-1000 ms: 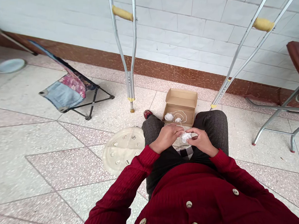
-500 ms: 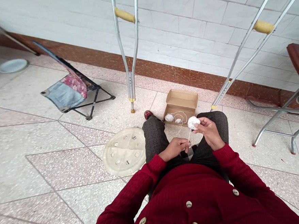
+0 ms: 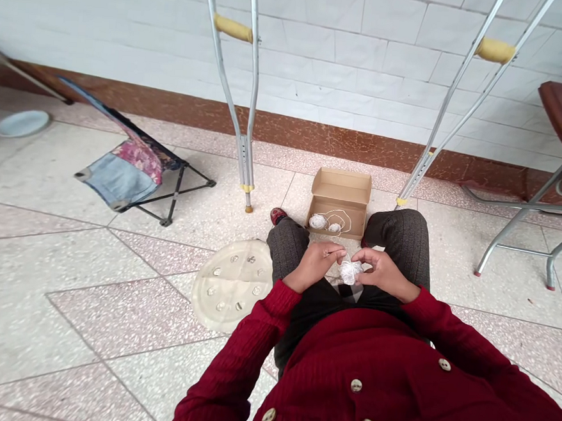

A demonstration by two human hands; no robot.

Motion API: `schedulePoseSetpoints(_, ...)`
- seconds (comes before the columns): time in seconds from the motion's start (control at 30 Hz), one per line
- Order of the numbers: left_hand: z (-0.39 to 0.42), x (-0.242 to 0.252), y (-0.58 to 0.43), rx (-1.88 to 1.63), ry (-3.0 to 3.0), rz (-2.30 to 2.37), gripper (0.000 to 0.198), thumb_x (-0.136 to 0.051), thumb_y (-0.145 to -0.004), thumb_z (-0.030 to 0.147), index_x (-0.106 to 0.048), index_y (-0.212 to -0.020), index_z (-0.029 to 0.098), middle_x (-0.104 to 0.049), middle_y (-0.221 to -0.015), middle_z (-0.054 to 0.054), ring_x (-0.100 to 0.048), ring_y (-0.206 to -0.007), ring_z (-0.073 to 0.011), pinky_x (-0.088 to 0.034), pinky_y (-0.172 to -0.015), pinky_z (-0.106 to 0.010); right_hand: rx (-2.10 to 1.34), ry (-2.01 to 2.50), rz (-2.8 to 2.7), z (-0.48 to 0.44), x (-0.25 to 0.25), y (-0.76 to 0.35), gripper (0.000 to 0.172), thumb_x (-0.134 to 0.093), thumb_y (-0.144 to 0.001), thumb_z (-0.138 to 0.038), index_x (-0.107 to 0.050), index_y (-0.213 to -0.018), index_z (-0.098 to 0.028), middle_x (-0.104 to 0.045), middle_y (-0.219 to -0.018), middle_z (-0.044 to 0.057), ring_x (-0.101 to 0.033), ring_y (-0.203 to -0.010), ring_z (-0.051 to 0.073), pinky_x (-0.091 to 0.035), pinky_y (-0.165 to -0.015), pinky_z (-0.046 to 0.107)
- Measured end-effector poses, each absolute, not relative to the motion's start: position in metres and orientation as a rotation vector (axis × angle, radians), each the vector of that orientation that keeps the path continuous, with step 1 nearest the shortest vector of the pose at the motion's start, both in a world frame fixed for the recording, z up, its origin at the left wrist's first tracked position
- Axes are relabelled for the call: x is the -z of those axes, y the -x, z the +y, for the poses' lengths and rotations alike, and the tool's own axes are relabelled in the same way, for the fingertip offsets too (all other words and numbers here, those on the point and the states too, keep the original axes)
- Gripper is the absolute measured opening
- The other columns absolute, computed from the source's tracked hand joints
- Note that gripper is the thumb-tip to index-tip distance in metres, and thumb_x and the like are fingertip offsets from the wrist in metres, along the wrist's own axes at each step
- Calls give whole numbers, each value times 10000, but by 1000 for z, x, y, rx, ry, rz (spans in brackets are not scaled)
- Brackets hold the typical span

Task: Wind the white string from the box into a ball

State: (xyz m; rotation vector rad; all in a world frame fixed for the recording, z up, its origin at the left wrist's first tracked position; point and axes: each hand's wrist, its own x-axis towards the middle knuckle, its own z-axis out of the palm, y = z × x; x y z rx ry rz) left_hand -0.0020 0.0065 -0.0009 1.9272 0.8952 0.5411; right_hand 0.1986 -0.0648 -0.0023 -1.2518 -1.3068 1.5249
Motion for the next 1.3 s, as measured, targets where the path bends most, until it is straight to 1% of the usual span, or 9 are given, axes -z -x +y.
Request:
schedulePoseSetpoints(0.07,-1,11,-5,-574,-1773,889,342,-459,-934,307,-625,-680,150,-617,-658,6,-554,-651,-133,-448,-674,-241,-1610,1166,-1099,-62,-16,-198,375,-785,-601,-208,-635,-944,-212,-650,-896,24,-608,-813,185,-548,-605,278)
schedulePoseSetpoints(0.2,-22,22,-19,-541,-1658,839,388,-442,-945,326,-638,-668,138,-660,-703,-16,-577,-686,-136,-441,-703,-239,-1606,1134,-851,-43,-40,-202,300,-772,-661,-278,-633,-917,-205,-655,-882,30,-616,-757,173,-575,-624,312)
schedulePoseSetpoints(0.3,-33,18,-22,-429,-1724,817,424,-431,-958,355,-629,-650,143,-648,-679,-9,-573,-672,-131,-428,-694,-233,-1369,1246,-834,-22,-32,-209,256,-740,-678,-304,-616,-878,-204,-643,-868,24,-606,-759,176,-569,-645,328)
schedulePoseSetpoints(0.47,-28,-1,-12,-383,-1977,814,394,-449,-957,318,-611,-634,161,-616,-645,8,-561,-662,-129,-433,-749,-245,-875,1575,-1349,-8,7,-216,213,-686,-612,-168,-653,-821,-189,-627,-839,27,-578,-786,184,-509,-701,311)
schedulePoseSetpoints(0.63,0,-10,4,-536,-2118,865,349,-449,-947,236,-586,-632,170,-592,-602,33,-527,-614,-111,-368,-1010,-328,-1331,1361,-1588,-40,18,-209,265,-681,-630,-153,-705,-893,-176,-668,-924,37,-608,-815,177,-485,-647,256)
schedulePoseSetpoints(0.8,3,4,0,-567,-1932,913,342,-449,-937,258,-620,-658,160,-632,-677,0,-562,-686,-132,-433,-776,-252,-1713,1096,-1116,-50,-18,-206,337,-801,-601,-212,-665,-908,-183,-665,-876,24,-624,-801,178,-551,-628,276)
schedulePoseSetpoints(0.97,-23,14,-20,-490,-1677,882,405,-450,-940,341,-621,-626,149,-648,-641,-6,-557,-630,-125,-414,-668,-228,-1585,1148,-747,-37,-30,-207,279,-802,-643,-271,-638,-856,-195,-655,-831,-2,-621,-717,138,-580,-588,264)
schedulePoseSetpoints(1.13,-35,19,-21,-399,-1708,960,396,-452,-934,336,-565,-594,167,-640,-577,16,-564,-593,-119,-416,-688,-232,-1374,1326,-771,-24,-8,-193,285,-831,-536,-230,-623,-717,-159,-617,-682,-14,-579,-620,128,-557,-468,242)
schedulePoseSetpoints(1.3,-24,9,-11,-462,-1628,925,342,-424,-958,357,-618,-755,163,-651,-596,12,-583,-608,-129,-434,-695,-234,-1397,1204,-688,-16,-29,-185,272,-817,-572,-241,-635,-757,-161,-646,-740,-3,-610,-621,128,-577,-492,251)
